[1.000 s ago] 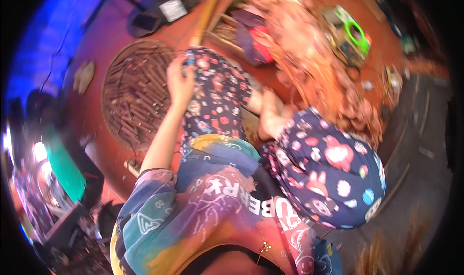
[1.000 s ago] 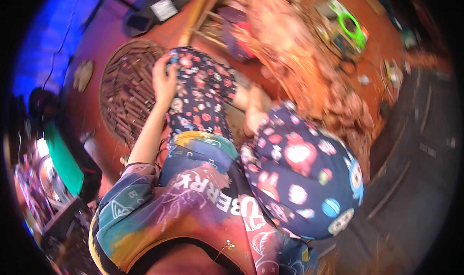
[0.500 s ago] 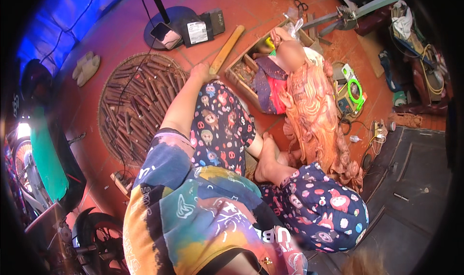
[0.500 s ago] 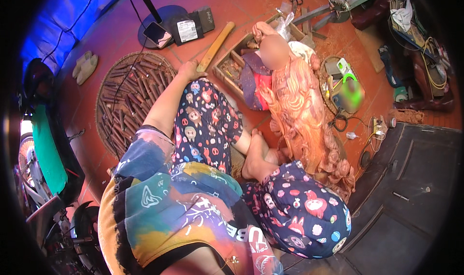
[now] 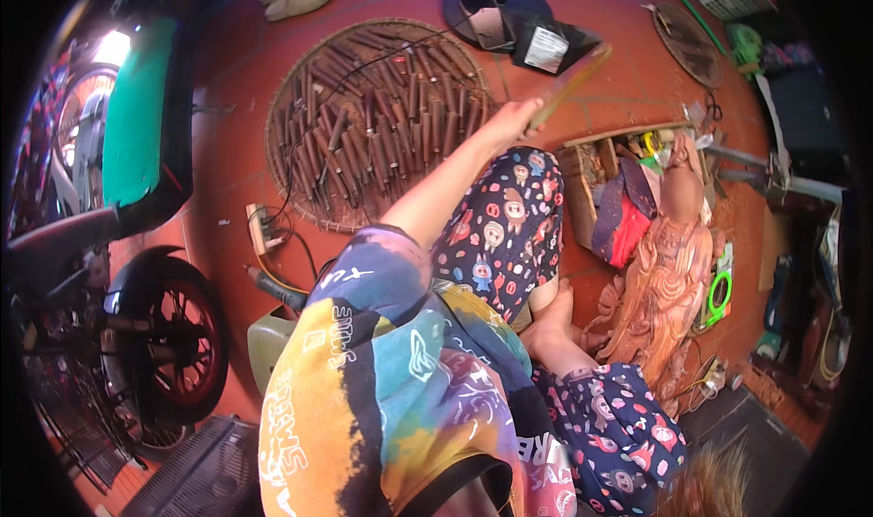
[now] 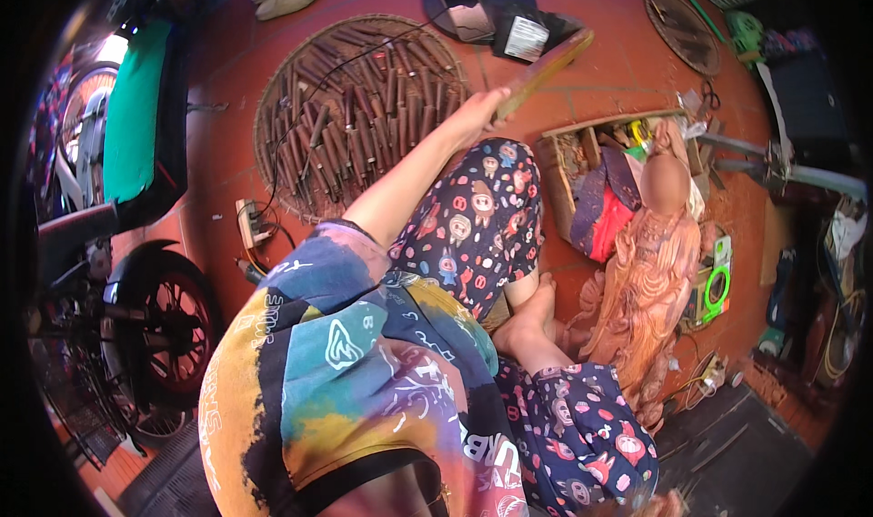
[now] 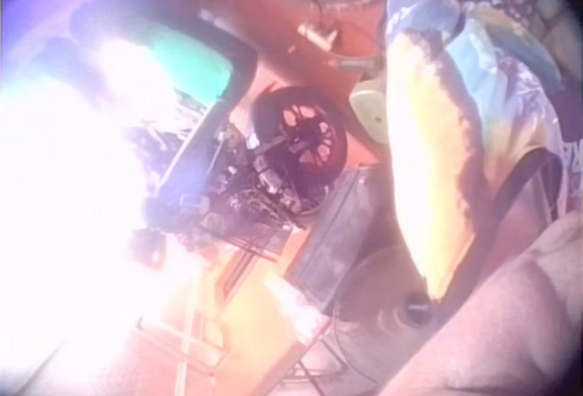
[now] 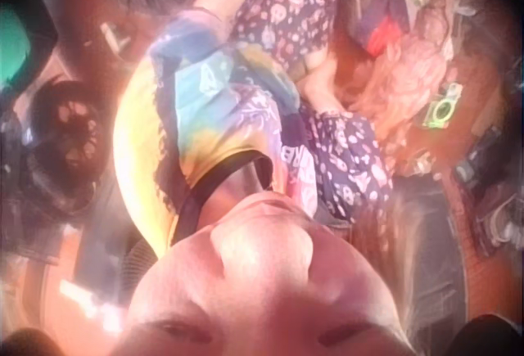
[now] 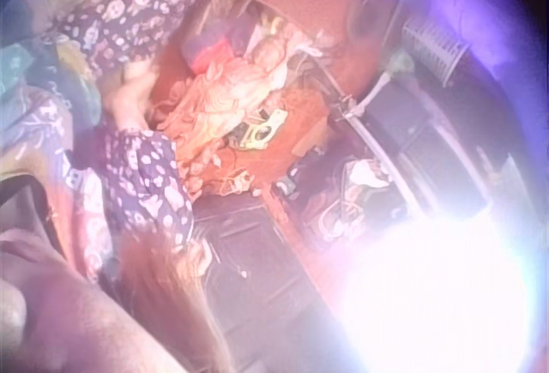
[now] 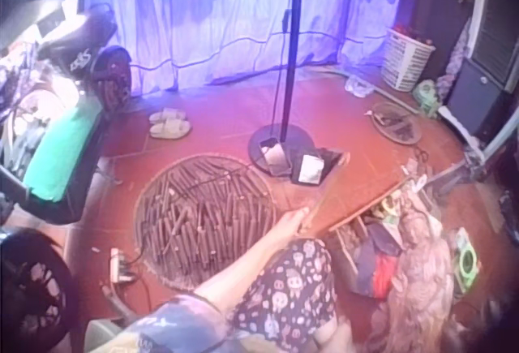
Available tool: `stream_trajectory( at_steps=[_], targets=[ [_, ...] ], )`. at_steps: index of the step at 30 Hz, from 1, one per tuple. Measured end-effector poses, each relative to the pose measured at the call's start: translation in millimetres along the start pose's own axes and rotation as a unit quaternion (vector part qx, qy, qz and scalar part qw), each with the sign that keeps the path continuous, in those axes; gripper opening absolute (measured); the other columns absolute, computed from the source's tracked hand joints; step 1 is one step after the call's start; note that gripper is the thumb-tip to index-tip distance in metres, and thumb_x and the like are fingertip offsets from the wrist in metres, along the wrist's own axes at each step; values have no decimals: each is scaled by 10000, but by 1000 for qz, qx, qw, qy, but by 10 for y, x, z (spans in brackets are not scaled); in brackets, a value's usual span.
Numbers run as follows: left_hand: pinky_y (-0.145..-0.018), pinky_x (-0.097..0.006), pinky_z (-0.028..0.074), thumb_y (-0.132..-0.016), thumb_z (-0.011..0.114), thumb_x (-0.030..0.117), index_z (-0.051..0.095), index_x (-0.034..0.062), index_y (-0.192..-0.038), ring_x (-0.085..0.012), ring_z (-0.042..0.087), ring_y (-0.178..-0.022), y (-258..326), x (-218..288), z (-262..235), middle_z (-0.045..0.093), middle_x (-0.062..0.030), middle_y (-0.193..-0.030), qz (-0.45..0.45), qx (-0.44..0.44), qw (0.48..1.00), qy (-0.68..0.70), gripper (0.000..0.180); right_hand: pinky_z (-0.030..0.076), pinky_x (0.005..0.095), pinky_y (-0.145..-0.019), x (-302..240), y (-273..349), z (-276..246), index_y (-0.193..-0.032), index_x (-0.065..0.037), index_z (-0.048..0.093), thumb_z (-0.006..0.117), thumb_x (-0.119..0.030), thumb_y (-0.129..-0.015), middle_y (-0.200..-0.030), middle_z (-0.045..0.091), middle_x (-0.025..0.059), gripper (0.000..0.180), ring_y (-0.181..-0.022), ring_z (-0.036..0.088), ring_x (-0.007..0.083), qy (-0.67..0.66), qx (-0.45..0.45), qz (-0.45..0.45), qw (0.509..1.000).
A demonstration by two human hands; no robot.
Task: The person carves a wooden statue using a rotary tool and a chisel with a mallet. They refine the details of the statue's hair and clothing, switching between tools to shape and smooth the wood.
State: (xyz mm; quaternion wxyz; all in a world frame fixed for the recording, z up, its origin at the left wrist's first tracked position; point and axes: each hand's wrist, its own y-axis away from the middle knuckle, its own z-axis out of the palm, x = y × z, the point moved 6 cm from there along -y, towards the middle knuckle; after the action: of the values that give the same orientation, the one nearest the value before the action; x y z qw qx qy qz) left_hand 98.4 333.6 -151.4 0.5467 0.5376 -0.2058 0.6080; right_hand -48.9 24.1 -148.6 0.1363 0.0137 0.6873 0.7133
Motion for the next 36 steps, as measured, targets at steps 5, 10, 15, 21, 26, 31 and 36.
stream_trajectory(
  at_steps=[5, 10, 15, 21, 26, 31, 36],
  targets=[
    [-608, -219, 419, -951, 521, 416, 594, 25, -1144, -51, 489, -700, 1480, 819, 23, 568, 7, -806, 143, -64, 987, -40, 443, 405, 502, -869, -9, -104, 88, -1121, -223, 543, 515, -475, -846, -1032, 621, 29, 374, -946, 571, 254, 39, -57, -16, 997],
    [-520, -226, 398, -892, 532, 538, 611, 20, -1025, -63, 501, -620, 2558, 782, 549, 593, -10, -760, 59, -221, 972, 46, 540, 400, 475, -777, -535, 659, 170, -1054, -163, 552, 570, -349, -788, -946, 600, 55, 325, -855, 559, 268, 293, -128, -163, 933],
    [-491, -213, 412, -940, 539, 445, 561, -34, -1225, -65, 506, -547, 3119, 598, 1130, 630, -50, -796, -15, -427, 886, 179, 558, 396, 448, -685, -1291, 2603, 335, -988, -104, 561, 626, -223, -731, -859, 579, 82, 291, -763, 547, 282, 703, -69, -640, 302],
    [-690, -295, 538, -989, 409, 289, 685, -17, -1032, -197, 676, -808, 2052, 764, 340, 688, -141, -970, 109, -307, 944, -58, 414, 390, 417, -574, -1193, 3376, 329, -908, -32, 572, 692, -73, -662, -755, 554, 114, 277, -653, 533, 299, 702, -43, -711, 3],
    [-805, -460, 537, -821, 565, 287, 732, 124, -924, -345, 678, -911, 718, 135, -1699, 695, -178, -956, 40, 312, 757, -573, 256, 422, 400, -578, -1406, 3299, 74, -803, -19, 554, 736, -14, -685, -698, 543, 101, 217, -626, 530, 282, 667, -71, -736, 90],
    [-857, -442, 522, -793, 572, 357, 683, 157, -1140, -297, 628, -1100, 411, -61, -1852, 654, -107, -1185, -152, 217, 659, -704, 415, 430, 341, -551, -1540, 3281, 12, -827, -68, 641, 727, -183, -566, -685, 565, 53, 298, -600, 563, 243, 622, -76, -766, 143],
    [-899, -467, 496, -807, 585, 420, 667, 71, -1106, -387, 600, -1092, 274, -342, -1685, 628, -216, -1165, -152, 223, 661, -700, 467, 434, 341, -631, -1593, 3391, -389, -754, -114, 621, 653, -236, -589, -708, 565, 0, 208, -646, 567, 188, 656, 37, -738, 152]
  ],
)
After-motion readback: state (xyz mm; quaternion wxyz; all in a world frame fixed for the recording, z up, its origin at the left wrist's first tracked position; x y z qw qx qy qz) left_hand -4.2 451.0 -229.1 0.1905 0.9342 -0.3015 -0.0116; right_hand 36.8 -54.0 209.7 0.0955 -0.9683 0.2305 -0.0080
